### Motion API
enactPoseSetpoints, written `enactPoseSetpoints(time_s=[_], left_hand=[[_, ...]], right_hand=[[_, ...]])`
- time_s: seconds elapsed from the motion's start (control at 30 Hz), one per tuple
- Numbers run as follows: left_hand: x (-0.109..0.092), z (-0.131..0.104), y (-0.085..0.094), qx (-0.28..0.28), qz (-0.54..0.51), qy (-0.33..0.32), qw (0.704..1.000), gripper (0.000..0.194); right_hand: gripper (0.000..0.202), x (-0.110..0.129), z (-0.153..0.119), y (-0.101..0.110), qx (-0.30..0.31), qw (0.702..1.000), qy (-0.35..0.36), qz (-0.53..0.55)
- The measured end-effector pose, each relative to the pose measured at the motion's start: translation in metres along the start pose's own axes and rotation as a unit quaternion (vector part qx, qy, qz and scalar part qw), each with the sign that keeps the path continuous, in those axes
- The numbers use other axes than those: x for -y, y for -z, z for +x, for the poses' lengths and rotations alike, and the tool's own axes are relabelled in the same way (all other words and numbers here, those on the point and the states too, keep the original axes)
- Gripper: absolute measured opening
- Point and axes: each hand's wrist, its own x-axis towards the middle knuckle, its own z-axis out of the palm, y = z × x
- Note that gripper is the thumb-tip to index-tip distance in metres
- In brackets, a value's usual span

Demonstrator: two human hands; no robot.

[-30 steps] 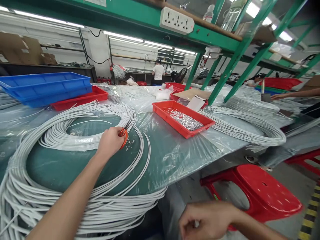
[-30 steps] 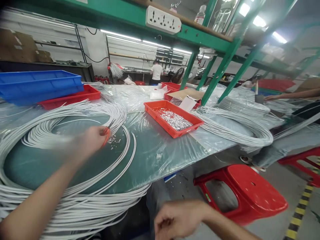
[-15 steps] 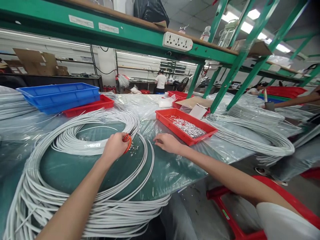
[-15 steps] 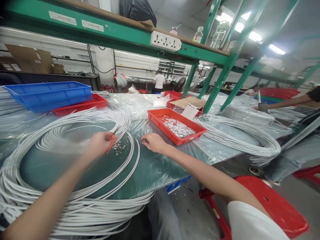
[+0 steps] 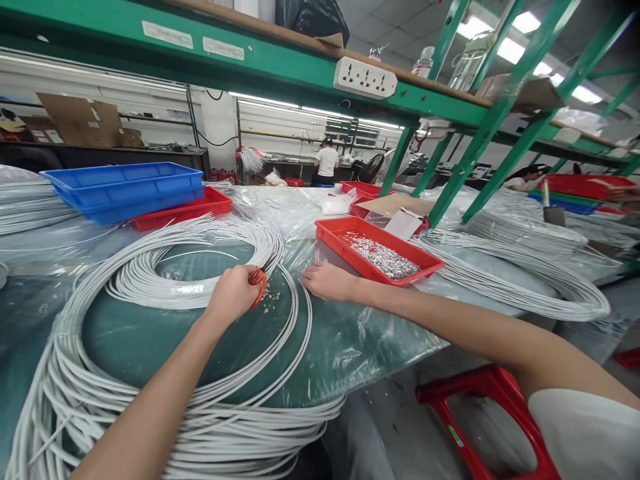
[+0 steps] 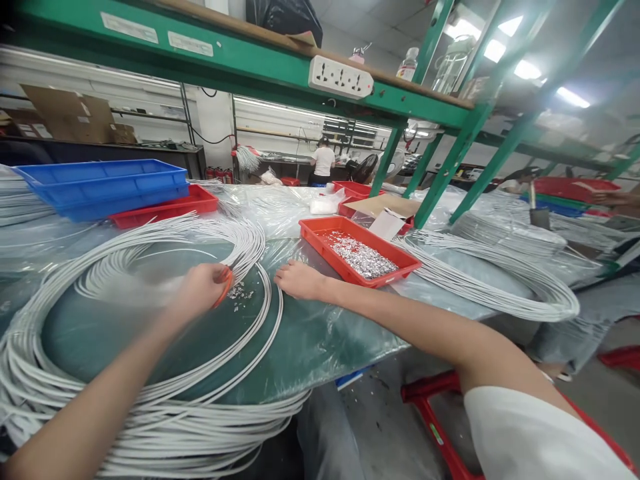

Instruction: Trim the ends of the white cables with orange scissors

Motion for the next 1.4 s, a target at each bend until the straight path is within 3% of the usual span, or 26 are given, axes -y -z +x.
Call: enactPoseSetpoints(time_s=[0.1, 0.27, 0.43, 0.57, 0.73, 0.87, 1.03, 1.2, 1.3, 1.4], left_hand=[[0.0, 0.0, 0.001, -0.003, 0.0, 0.001, 1.0, 0.012], [-0.001, -0.001, 0.003, -0.011, 0.003, 0.002, 1.0, 0.013], [-0.002, -0.002, 0.005, -0.008, 0.004, -0.002, 1.0, 0.016], [-0.001, -0.001, 0.004, -0.005, 0.001, -0.003, 1.0, 0.015], [0.001, 0.001, 0.002, -0.003, 0.0, -0.005, 1.0, 0.014], [0.002, 0.002, 0.0, -0.001, 0.003, -0.006, 1.0, 0.016], [0.001, 0.002, 0.0, 0.003, 0.006, -0.004, 1.0, 0.016], [-0.001, 0.002, 0.0, 0.007, 0.01, -0.005, 1.0, 0.017], [-0.002, 0.003, -0.001, 0.012, 0.013, -0.005, 1.0, 0.02], [-0.006, 0.002, -0.002, 0.021, 0.004, -0.003, 1.0, 0.025]], right_hand=[[0.017, -0.004, 0.005, 0.008, -0.003, 1.0, 0.006, 0.006], [0.014, 0.0, 0.021, 0.019, -0.061, 0.995, -0.024, 0.07], [0.017, 0.012, 0.043, 0.017, -0.092, 0.983, -0.036, 0.152], [0.026, 0.005, 0.045, 0.017, -0.099, 0.973, -0.087, 0.187], [0.031, -0.014, 0.033, 0.014, -0.041, 0.956, -0.19, 0.219], [0.033, -0.016, 0.03, 0.004, 0.049, 0.936, -0.205, 0.283], [0.027, -0.008, 0.03, -0.004, 0.03, 0.904, -0.245, 0.348], [0.022, -0.002, 0.023, -0.004, -0.088, 0.853, -0.26, 0.444], [0.012, 0.004, 0.02, 0.0, -0.146, 0.79, -0.216, 0.555], [0.028, 0.011, 0.019, 0.003, -0.167, 0.711, -0.158, 0.664]])
